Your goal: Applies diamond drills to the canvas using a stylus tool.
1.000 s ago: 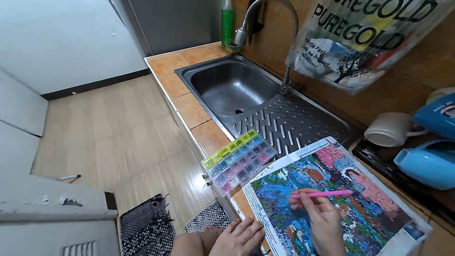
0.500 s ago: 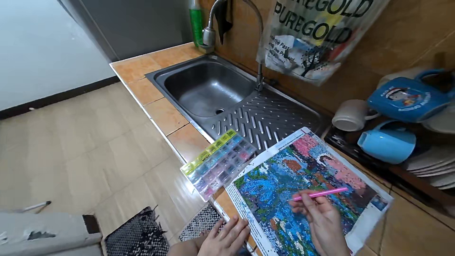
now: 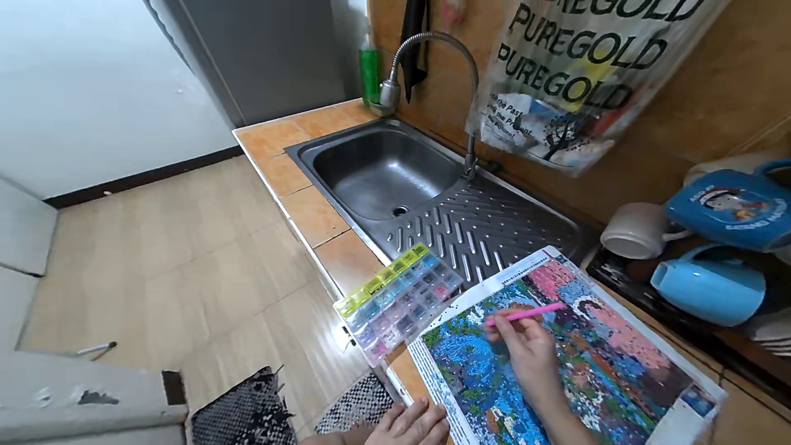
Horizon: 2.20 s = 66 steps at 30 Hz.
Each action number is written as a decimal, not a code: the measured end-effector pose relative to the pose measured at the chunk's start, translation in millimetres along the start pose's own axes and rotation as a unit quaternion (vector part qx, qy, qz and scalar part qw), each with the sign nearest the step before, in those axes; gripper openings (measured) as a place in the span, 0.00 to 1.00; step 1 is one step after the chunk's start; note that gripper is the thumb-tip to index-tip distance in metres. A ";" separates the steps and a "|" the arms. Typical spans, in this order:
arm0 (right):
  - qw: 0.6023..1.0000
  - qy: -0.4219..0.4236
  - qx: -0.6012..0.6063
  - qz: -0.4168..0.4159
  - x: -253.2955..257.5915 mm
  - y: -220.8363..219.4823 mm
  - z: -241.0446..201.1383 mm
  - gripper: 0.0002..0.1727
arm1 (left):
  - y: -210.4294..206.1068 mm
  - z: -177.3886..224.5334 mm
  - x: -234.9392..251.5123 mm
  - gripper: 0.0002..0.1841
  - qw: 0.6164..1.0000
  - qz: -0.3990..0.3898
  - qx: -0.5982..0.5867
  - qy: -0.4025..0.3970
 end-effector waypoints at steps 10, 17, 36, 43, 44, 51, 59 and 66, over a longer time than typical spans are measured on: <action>0.993 0.062 -0.075 -0.063 14.7 -40.0 9.7 0.09 | -3.8 -2.7 -3.0 0.24 1.000 0.017 -0.012 -0.002; 0.988 0.091 -0.098 -0.071 15.6 -47.6 16.1 0.10 | -3.7 -3.4 -3.7 0.25 1.000 0.021 -0.017 -0.004; 0.983 0.125 -0.127 -0.055 19.6 -45.0 20.0 0.11 | -5.4 -3.4 -4.5 0.23 0.999 0.036 -0.021 0.000; 0.985 0.117 -0.121 -0.046 24.1 -43.3 21.4 0.10 | -6.3 -3.5 -4.2 0.24 0.999 0.039 -0.019 -0.001; 0.985 0.117 -0.120 -0.046 24.1 -43.5 22.1 0.11 | -6.4 -3.5 -4.3 0.23 0.999 0.038 -0.020 0.000; 0.985 0.118 -0.113 -0.053 22.7 -45.9 23.5 0.10 | -6.4 -3.6 -4.3 0.24 0.999 0.044 -0.020 -0.004; 0.985 0.129 -0.108 -0.047 22.6 -45.4 19.3 0.10 | -6.9 -4.0 -4.5 0.23 0.999 0.042 -0.017 -0.004; 0.984 0.110 -0.123 -0.059 22.2 -47.6 21.7 0.10 | -6.7 -4.6 -4.7 0.23 0.999 0.044 -0.014 -0.008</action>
Point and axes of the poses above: each hand's wrist, its own x-axis towards the middle knuckle, its own y-axis out of the back of the hand, z = x × y, the point moved 2 cm from there along x, towards the middle knuckle, and after that the axes turned 6 degrees about z, right-handed, at the moved point
